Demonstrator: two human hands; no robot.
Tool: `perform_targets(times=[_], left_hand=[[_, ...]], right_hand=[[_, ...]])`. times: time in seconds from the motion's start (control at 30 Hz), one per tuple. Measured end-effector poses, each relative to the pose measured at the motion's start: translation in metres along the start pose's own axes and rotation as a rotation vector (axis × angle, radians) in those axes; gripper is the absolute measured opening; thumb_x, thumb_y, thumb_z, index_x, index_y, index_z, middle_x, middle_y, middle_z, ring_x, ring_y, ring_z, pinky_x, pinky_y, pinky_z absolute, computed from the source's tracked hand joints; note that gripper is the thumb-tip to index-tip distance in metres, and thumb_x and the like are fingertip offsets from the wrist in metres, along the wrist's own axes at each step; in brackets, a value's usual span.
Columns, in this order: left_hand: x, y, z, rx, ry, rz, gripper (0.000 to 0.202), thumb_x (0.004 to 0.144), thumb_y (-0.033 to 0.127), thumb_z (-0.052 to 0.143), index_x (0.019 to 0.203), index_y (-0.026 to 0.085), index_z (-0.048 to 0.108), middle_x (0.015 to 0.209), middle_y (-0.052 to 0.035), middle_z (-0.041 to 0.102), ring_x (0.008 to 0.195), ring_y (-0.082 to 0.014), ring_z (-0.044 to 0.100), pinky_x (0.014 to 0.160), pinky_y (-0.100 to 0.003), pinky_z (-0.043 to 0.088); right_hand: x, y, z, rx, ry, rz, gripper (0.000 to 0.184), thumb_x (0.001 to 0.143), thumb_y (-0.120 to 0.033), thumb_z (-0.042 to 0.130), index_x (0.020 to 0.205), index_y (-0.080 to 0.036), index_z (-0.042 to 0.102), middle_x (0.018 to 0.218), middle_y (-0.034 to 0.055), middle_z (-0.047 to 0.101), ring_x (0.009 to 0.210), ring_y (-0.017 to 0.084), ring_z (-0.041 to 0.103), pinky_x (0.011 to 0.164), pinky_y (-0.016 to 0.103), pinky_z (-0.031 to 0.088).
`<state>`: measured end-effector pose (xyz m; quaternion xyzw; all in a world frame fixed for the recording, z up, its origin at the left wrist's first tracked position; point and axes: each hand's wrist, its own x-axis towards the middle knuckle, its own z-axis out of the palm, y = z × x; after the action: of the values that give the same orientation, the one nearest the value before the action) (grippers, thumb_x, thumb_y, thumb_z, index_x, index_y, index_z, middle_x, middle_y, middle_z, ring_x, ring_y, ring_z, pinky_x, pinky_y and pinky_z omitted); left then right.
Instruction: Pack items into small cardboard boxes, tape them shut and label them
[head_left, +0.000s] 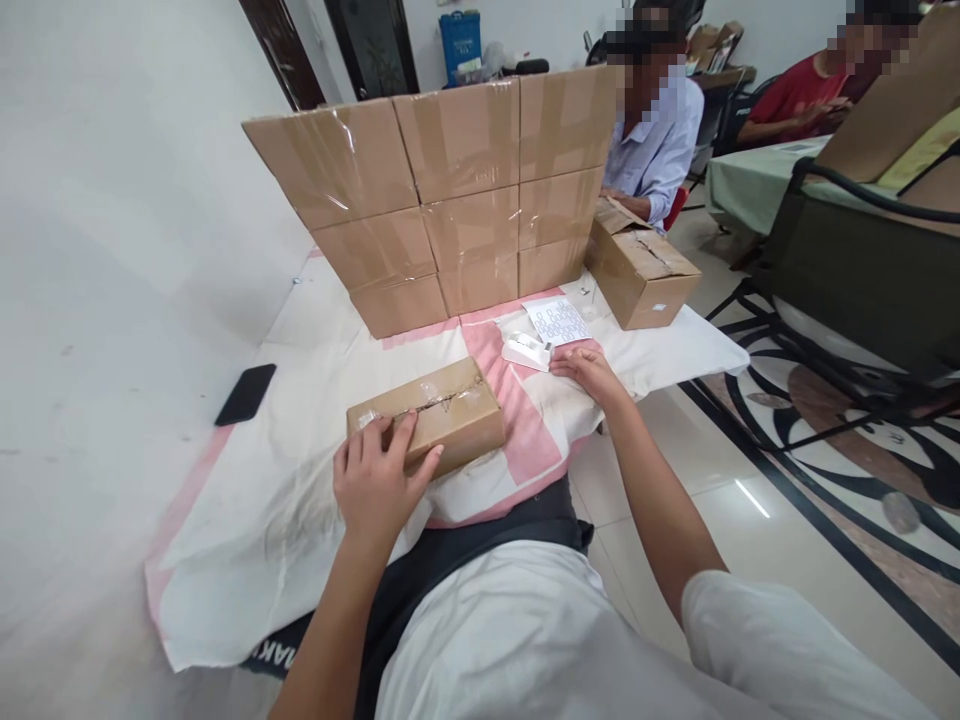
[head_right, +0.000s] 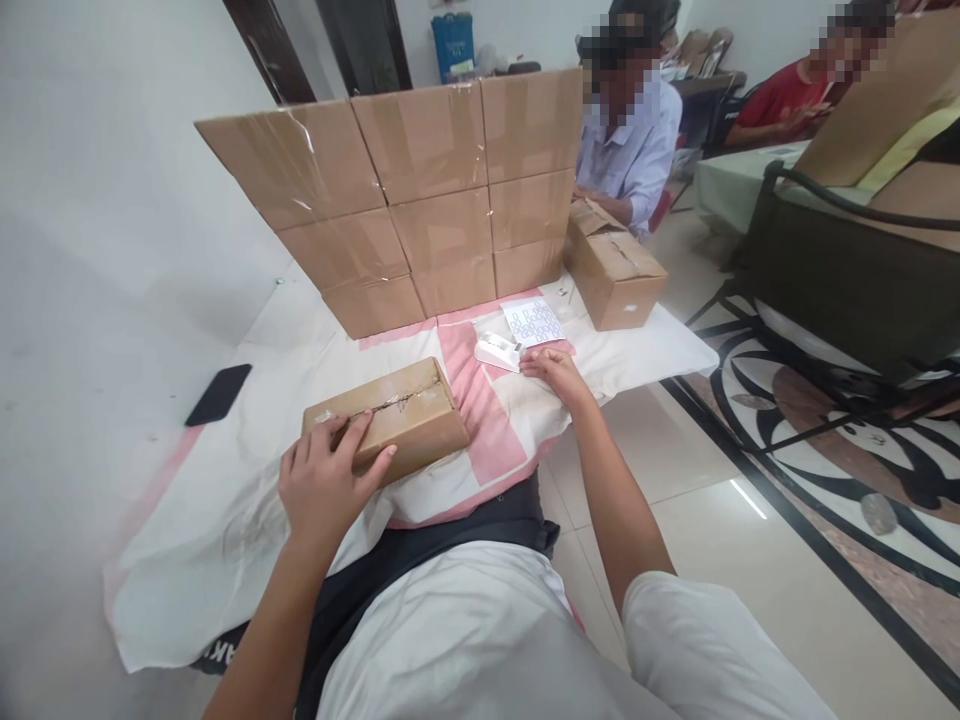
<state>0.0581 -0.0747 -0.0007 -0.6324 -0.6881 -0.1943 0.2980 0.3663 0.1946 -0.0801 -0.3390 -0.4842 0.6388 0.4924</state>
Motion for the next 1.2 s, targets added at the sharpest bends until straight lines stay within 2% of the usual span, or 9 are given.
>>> perform_targets(times=[0.13,0.27,0.43,0.57,0.67,0.8,0.97,1.1,1.2], left_hand=[[0.002,0.004,0.000,-0.004,-0.008,-0.029,0.049,0.092,0.056,0.058,0.127,0.024,0.069,0.117,-0.0131,0.068,0.105,-0.0300,0.061,0.091,-0.042,0.041],[0.007,0.020,0.002,0.009,-0.064,-0.146,0.051,0.094,0.057,0.053,0.130,0.023,0.067,0.119,-0.0159,0.066,0.109,-0.0338,0.059,0.093,-0.046,0.040],[0.013,0.028,0.004,-0.046,-0.096,-0.227,0.052,0.094,0.056,0.052,0.132,0.022,0.065,0.119,-0.0178,0.064,0.108,-0.0357,0.057,0.094,-0.051,0.039],[0.016,0.016,-0.012,-0.153,-0.119,-0.223,0.041,0.093,0.049,0.058,0.126,0.025,0.067,0.124,-0.0148,0.064,0.122,-0.0359,0.053,0.106,-0.055,0.033],[0.021,0.009,-0.036,-0.283,-0.112,-0.249,0.028,0.092,0.044,0.061,0.115,0.030,0.070,0.127,-0.0096,0.065,0.130,-0.0356,0.049,0.112,-0.061,0.025],[0.034,0.014,-0.065,-0.754,-0.220,-0.244,0.027,0.094,0.045,0.059,0.113,0.030,0.070,0.122,-0.0055,0.069,0.119,-0.0270,0.060,0.108,-0.050,0.041],[0.048,0.037,-0.071,-1.241,-0.370,-0.248,0.033,0.094,0.048,0.058,0.117,0.026,0.065,0.125,-0.0071,0.068,0.119,-0.0252,0.062,0.104,-0.041,0.048],[0.055,0.046,-0.059,-1.177,-0.230,-0.255,0.017,0.095,0.040,0.058,0.097,0.024,0.065,0.115,-0.0062,0.065,0.113,-0.0222,0.062,0.101,-0.038,0.048],[0.058,0.048,-0.050,-0.990,-0.116,-0.226,0.017,0.096,0.033,0.057,0.083,0.022,0.061,0.105,-0.0052,0.064,0.105,-0.0210,0.061,0.094,-0.036,0.047]], right_hand=[[-0.016,-0.002,0.018,0.017,0.053,-0.054,0.035,0.071,-0.050,0.081,0.070,-0.021,0.061,0.087,0.0039,0.072,0.077,0.016,0.067,0.066,0.026,0.054],[-0.040,-0.018,0.063,-0.019,-0.073,-0.077,0.029,0.076,-0.044,0.077,0.072,-0.021,0.061,0.101,0.0028,0.069,0.069,0.012,0.059,0.061,0.024,0.046],[-0.051,-0.061,0.125,-0.178,-0.325,-0.191,0.030,0.083,-0.048,0.072,0.073,-0.020,0.065,0.105,0.0050,0.064,0.083,0.016,0.057,0.071,0.027,0.046],[-0.059,-0.089,0.153,-0.120,-0.412,-0.255,0.048,0.088,-0.066,0.057,0.074,-0.022,0.067,0.109,0.0072,0.061,0.098,0.022,0.057,0.083,0.034,0.047],[-0.075,-0.100,0.163,-0.068,-0.473,-0.268,0.059,0.093,-0.073,0.043,0.071,-0.023,0.066,0.109,0.0083,0.058,0.108,0.026,0.055,0.094,0.039,0.047],[-0.101,-0.102,0.170,-0.074,-0.557,-0.341,0.063,0.095,-0.073,0.034,0.074,-0.025,0.068,0.117,0.0079,0.053,0.116,0.028,0.051,0.102,0.042,0.044],[-0.118,-0.098,0.175,-0.213,-0.686,-0.348,0.064,0.095,-0.075,0.031,0.077,-0.025,0.068,0.123,0.0071,0.050,0.115,0.027,0.050,0.104,0.041,0.042],[-0.120,-0.096,0.173,-0.278,-0.685,-0.297,0.065,0.099,-0.071,0.026,0.082,-0.024,0.068,0.125,0.0067,0.049,0.107,0.024,0.053,0.102,0.040,0.043],[-0.119,-0.094,0.172,-0.414,-0.526,-0.341,0.064,0.102,-0.064,0.025,0.083,-0.024,0.072,0.120,0.0070,0.051,0.109,0.024,0.053,0.108,0.040,0.037]])
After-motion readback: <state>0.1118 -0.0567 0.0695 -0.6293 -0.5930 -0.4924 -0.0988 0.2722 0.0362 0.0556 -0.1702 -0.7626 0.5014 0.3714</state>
